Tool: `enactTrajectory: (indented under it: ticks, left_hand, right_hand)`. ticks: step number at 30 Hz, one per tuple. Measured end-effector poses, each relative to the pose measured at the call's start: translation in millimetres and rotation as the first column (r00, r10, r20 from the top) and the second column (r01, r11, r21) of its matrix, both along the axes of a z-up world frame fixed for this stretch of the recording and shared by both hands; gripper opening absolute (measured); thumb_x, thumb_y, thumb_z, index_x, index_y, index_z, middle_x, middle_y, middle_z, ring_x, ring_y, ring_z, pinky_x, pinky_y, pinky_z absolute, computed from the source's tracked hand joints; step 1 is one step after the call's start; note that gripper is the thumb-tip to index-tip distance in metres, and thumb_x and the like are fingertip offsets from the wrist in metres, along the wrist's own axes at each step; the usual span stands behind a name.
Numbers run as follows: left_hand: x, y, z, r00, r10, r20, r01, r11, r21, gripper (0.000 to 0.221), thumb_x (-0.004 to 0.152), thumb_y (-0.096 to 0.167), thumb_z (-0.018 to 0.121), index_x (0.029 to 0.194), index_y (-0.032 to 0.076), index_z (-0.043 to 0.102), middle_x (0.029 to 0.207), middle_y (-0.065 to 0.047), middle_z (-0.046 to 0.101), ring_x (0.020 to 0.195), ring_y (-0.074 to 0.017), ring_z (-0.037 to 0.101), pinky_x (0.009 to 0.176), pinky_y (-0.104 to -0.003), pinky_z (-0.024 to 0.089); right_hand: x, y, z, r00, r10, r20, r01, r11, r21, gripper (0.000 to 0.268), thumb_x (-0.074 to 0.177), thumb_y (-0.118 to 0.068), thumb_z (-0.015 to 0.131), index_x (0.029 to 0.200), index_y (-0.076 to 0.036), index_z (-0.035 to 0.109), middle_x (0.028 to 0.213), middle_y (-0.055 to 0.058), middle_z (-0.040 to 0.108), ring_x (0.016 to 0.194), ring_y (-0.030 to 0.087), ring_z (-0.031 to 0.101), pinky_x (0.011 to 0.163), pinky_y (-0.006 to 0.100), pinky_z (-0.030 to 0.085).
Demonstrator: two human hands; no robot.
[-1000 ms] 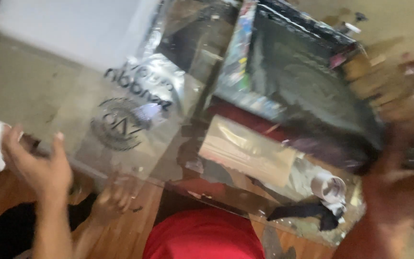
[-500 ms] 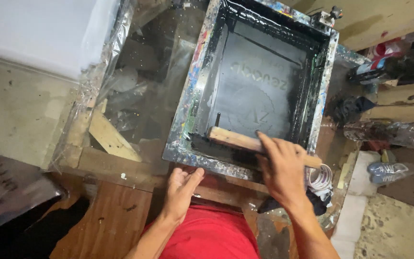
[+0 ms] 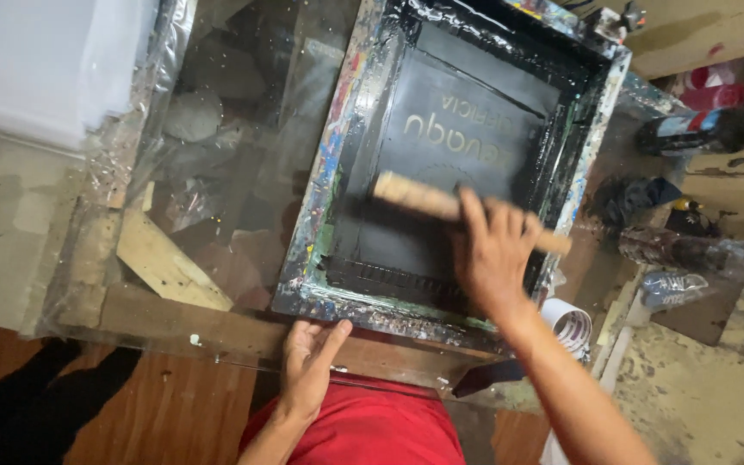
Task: The person performs screen printing on plastic bags by placing a bag under a screen, using a squeegee to spread ink, and lifting the screen to reveal the printed logo.
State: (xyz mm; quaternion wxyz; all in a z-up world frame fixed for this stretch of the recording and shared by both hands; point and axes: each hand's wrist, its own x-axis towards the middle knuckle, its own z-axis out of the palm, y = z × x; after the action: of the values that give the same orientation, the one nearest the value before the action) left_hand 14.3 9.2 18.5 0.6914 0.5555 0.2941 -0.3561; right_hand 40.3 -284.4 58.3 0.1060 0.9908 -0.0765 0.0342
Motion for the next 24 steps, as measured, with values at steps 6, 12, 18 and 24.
enactTrajectory:
  ticks: [6, 12, 18, 24]
  left_hand:
    - [0.0, -2.0, 8.0, 0.996, -0.081, 0.045, 0.077, 0.994, 0.072, 0.027, 0.088, 0.018, 0.081, 0.105, 0.007, 0.063, 0.093, -0.007, 0.073, 0.085, -0.0155, 0.067, 0.072, -0.029, 0.056]
    - [5.7, 7.1, 28.3, 0.97, -0.244, -0.017, 0.243, 0.954, 0.176, 0.046, 0.081, 0.039, 0.085, 0.094, 0.01, 0.052, 0.08, -0.002, 0.058, 0.072, -0.0144, 0.053, 0.061, -0.032, 0.048]
    - [-0.2, 12.5, 55.3, 0.981, -0.075, 0.181, 0.113, 0.971, -0.209, 0.053, 0.08, 0.01, 0.09, 0.097, 0.01, 0.04, 0.088, -0.005, 0.042, 0.094, -0.0212, 0.062, 0.104, -0.039, 0.059]
    - [59.3, 4.3, 167.7, 0.795, -0.271, 0.543, 0.429, 0.884, -0.188, 0.067, 0.075, 0.032, 0.088, 0.13, 0.003, 0.061, 0.132, -0.012, 0.073, 0.127, -0.0231, 0.069, 0.112, -0.034, 0.053]
  right_hand:
    - [125.0, -87.4, 0.7, 0.998, 0.058, 0.028, -0.057, 0.998, -0.037, 0.074, 0.092, -0.032, 0.077, 0.158, -0.014, 0.048, 0.124, 0.02, 0.053, 0.108, 0.04, 0.049, 0.089, 0.054, 0.035]
    - [163.1, -110.0, 25.3, 0.993, 0.113, 0.038, -0.116, 0.988, 0.105, 0.072, 0.091, -0.022, 0.082, 0.152, -0.011, 0.046, 0.125, 0.021, 0.054, 0.108, 0.044, 0.05, 0.084, 0.055, 0.036]
    - [45.6, -22.8, 130.8, 0.977, 0.12, 0.179, -0.192, 0.862, 0.47, 0.027, 0.108, -0.011, 0.063, 0.131, 0.001, 0.057, 0.126, 0.022, 0.06, 0.114, 0.04, 0.055, 0.095, 0.049, 0.035]
    - [-59.7, 41.3, 209.7, 0.911, -0.045, 0.41, -0.16, 0.878, 0.451, 0.036, 0.107, -0.024, 0.054, 0.13, 0.005, 0.051, 0.13, 0.031, 0.058, 0.126, 0.043, 0.06, 0.115, 0.049, 0.044]
